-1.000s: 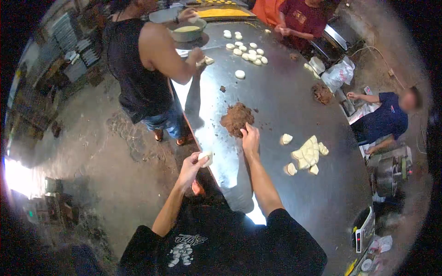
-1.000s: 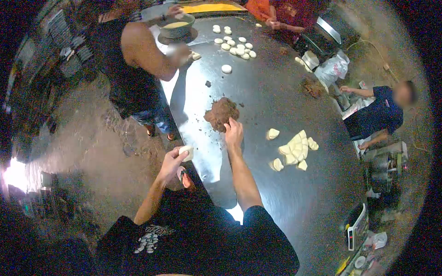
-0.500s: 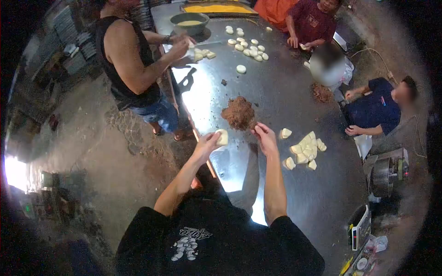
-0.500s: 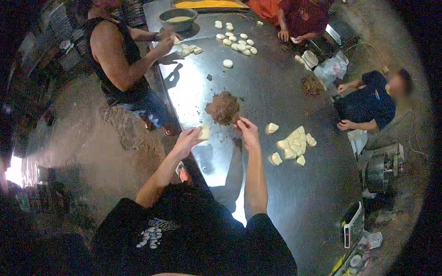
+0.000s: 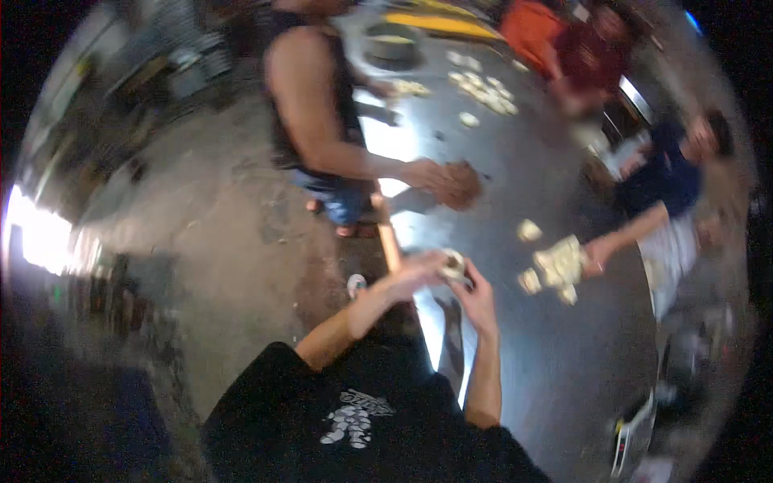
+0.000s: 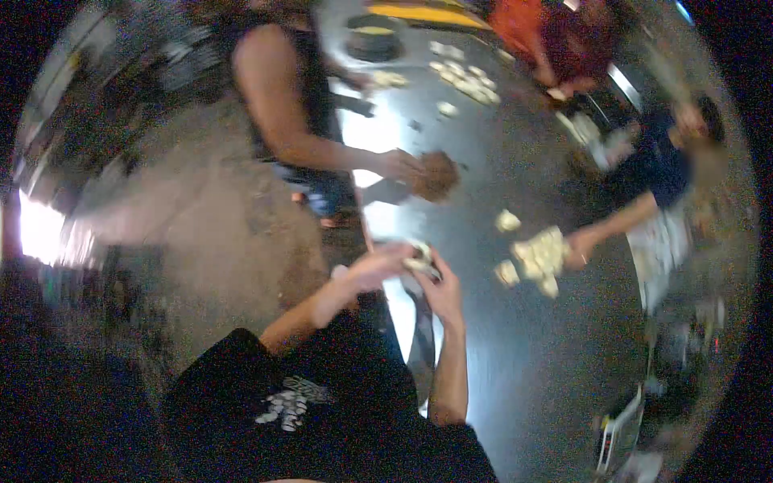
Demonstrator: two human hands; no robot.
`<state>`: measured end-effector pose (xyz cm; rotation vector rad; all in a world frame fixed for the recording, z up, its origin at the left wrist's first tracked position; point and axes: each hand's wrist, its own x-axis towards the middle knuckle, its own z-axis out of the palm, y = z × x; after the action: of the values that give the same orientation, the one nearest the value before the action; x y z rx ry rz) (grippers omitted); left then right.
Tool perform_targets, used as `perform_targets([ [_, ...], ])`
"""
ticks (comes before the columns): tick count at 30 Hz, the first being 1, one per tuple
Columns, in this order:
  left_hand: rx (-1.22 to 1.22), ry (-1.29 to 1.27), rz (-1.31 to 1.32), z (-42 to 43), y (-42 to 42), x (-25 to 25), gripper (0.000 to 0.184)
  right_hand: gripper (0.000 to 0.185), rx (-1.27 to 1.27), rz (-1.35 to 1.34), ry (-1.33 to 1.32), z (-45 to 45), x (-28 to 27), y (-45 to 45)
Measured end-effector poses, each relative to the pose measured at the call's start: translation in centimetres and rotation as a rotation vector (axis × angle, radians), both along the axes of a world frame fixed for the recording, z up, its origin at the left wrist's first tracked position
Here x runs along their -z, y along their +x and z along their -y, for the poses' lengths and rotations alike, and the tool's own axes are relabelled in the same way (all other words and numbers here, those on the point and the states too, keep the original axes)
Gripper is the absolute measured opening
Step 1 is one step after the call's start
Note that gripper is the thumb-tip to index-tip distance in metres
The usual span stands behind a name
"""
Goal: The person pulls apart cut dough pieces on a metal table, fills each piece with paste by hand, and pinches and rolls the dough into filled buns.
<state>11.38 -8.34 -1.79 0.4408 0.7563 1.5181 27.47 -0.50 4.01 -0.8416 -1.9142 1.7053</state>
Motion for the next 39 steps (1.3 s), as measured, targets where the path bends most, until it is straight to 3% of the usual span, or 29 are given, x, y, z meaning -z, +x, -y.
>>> perform_targets([
  [1,-0.058,0.004,-0.171,0.9,0.8,0.0,0.04,0.051,0.036,-0.048,0.017,0.7,0.6,0.0],
  [2,-0.127,-0.005,-0.34,1.7,1.9,0.3,0.039,0.041,0.059,0.055,0.206,1.0,1.2,0.3],
  [4,-0.336,0.057,-0.607,2.3,3.4,1.3,0.031,0.024,0.013,-0.018,0.42,0.7,3.6,1.2],
  [6,-0.228,-0.174,-0.977,4.2,3.4,-1.7,0.029,0.019,0.045,-0.021,0.344,2.5,2.5,0.8],
  [8,-0.326,0.055,-1.408,4.4,3.7,0.8,0.026,0.018,-0.034,0.06,0.435,3.8,1.3,0.7],
  [9,-0.352,0.043,-1.419,4.9,3.6,0.9,0.026,0.017,-0.039,0.171,0.53,3.9,1.3,1.0],
  [11,-0.159,0.189,-1.189,6.0,4.0,0.9,0.035,0.02,-0.053,0.093,0.477,2.8,3.0,2.1],
  [12,-0.167,0.193,-1.2,6.7,4.6,0.6,0.035,0.023,-0.051,0.024,0.415,2.2,3.7,2.4],
  [14,-0.212,0.083,-0.211,8.6,5.4,-1.4,0.046,0.026,-0.092,-0.023,0.352,2.8,0.9,2.6],
  [20,-0.068,0.107,-0.253,7.0,5.6,-2.8,0.053,0.032,-0.213,0.017,0.375,3.1,-2.4,2.9],
  [22,-0.072,0.203,0.146,5.9,5.4,-2.4,0.048,0.029,-0.027,-0.089,0.02,2.3,-0.9,2.8],
  [23,-0.135,0.151,0.08,5.3,5.9,-2.1,0.043,0.029,-0.013,-0.102,0.019,2.0,-0.2,2.7],
  [25,-0.172,0.119,-0.045,4.5,6.7,-1.6,0.039,0.021,0.024,-0.088,0.988,3.3,-1.7,2.1],
  [26,-0.224,0.091,-0.16,4.0,6.5,-1.4,0.036,0.021,0.035,-0.093,0.989,3.3,-1.3,2.0],
  [28,-0.192,0.071,-0.195,3.3,6.2,-2.3,0.035,0.02,0.101,0.005,0.445,3.0,-0.5,2.6],
  [29,-0.165,0.046,-0.224,3.1,6.3,-2.7,0.035,0.02,0.11,0.009,0.445,2.7,-0.2,2.8],
  [31,-0.147,0.03,-0.268,2.1,6.1,-2.6,0.032,0.021,0.235,0.028,0.164,2.3,-0.3,3.3],
  [34,-0.145,0.109,-0.409,0.2,6.5,-2.9,0.029,0.02,0.227,0.038,0.304,1.7,-0.4,4.3],
  [37,0.016,0.096,-0.454,-2.9,7.5,-2.6,0.026,0.015,0.501,-0.133,0.176,2.0,-0.9,4.7],
  [39,0.12,0.133,-0.464,-4.1,8.2,-3.4,0.026,0.009,0.527,0.056,0.324,1.7,-0.6,7.1],
])
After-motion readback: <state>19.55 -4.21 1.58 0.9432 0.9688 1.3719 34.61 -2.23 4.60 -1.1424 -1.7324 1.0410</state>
